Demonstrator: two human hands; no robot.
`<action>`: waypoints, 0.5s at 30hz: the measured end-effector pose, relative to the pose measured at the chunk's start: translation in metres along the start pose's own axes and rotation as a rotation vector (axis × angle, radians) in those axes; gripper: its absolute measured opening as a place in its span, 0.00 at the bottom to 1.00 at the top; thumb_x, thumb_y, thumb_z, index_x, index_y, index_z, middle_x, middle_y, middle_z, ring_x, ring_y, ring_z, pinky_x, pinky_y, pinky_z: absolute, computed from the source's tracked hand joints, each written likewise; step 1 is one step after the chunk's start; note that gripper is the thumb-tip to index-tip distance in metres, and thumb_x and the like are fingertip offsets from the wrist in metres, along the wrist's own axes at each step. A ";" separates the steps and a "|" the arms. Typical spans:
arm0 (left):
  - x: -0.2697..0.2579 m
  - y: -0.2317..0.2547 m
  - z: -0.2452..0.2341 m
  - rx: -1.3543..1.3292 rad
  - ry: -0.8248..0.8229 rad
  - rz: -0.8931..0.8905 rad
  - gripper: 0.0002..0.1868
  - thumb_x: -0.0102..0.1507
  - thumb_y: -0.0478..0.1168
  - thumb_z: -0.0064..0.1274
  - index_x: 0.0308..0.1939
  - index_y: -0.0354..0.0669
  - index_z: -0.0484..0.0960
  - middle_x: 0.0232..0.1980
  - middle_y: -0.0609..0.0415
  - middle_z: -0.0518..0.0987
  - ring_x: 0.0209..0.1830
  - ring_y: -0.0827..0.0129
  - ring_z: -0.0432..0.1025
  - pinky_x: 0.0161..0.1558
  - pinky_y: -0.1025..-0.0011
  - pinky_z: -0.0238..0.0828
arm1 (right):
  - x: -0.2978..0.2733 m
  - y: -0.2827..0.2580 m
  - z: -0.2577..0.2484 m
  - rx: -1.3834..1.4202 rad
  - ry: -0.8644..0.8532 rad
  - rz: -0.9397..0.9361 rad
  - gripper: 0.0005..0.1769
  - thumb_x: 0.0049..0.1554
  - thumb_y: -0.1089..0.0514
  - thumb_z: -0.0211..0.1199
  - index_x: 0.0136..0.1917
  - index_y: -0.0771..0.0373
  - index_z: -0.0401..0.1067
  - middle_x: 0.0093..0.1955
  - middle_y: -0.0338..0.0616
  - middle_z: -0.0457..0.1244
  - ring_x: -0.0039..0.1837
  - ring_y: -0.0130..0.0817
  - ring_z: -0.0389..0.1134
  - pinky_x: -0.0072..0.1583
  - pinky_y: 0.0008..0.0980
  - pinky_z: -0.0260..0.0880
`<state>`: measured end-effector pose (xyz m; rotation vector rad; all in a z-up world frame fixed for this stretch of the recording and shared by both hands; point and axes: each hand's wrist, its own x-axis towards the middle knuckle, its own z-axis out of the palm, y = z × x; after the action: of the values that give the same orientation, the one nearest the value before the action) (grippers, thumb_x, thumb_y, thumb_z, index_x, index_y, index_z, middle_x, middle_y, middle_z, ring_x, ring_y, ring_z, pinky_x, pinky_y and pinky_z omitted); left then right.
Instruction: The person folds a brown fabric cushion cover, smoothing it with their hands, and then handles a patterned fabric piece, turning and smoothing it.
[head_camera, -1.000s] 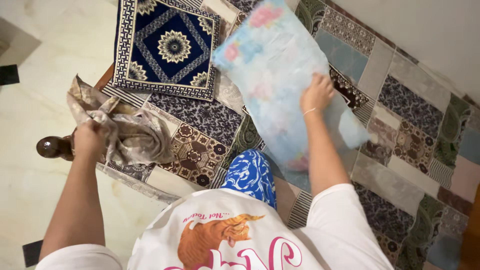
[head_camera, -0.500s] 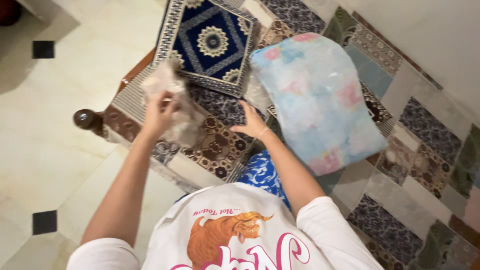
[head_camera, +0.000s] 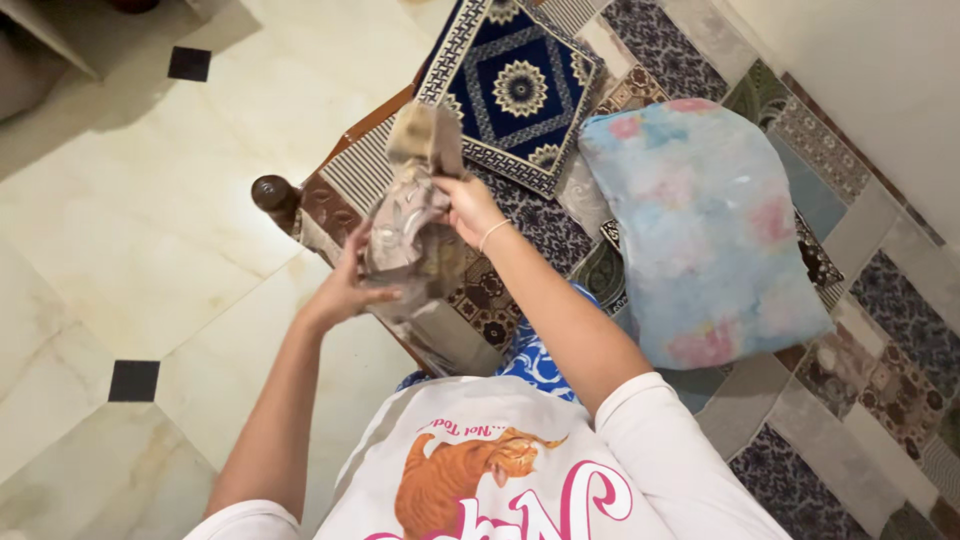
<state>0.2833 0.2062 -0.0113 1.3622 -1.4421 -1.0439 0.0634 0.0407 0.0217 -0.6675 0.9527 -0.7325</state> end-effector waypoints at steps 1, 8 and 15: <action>-0.008 -0.009 0.005 0.006 0.045 -0.062 0.46 0.54 0.33 0.66 0.74 0.35 0.60 0.63 0.42 0.71 0.59 0.60 0.68 0.56 0.65 0.69 | -0.002 -0.004 0.006 0.041 -0.066 -0.003 0.14 0.63 0.61 0.56 0.61 0.68 0.69 0.50 0.46 0.68 0.48 0.35 0.72 0.50 0.40 0.77; -0.045 0.004 -0.023 -0.042 0.266 -0.070 0.12 0.72 0.38 0.46 0.55 0.33 0.79 0.43 0.51 0.80 0.43 0.71 0.70 0.47 0.73 0.69 | -0.015 -0.005 0.048 0.003 -0.192 0.039 0.18 0.65 0.54 0.57 0.62 0.69 0.69 0.55 0.47 0.68 0.55 0.36 0.71 0.57 0.39 0.75; -0.069 0.087 -0.057 0.024 0.429 -0.007 0.14 0.72 0.36 0.38 0.54 0.32 0.78 0.40 0.49 0.80 0.39 0.70 0.72 0.45 0.71 0.69 | -0.038 0.067 0.100 -0.848 -0.566 -0.450 0.48 0.54 0.54 0.73 0.77 0.69 0.50 0.73 0.56 0.55 0.72 0.43 0.57 0.69 0.42 0.59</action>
<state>0.3169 0.2785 0.0843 1.5005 -1.1321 -0.6839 0.1543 0.1277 0.0303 -1.7719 0.5516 -0.4495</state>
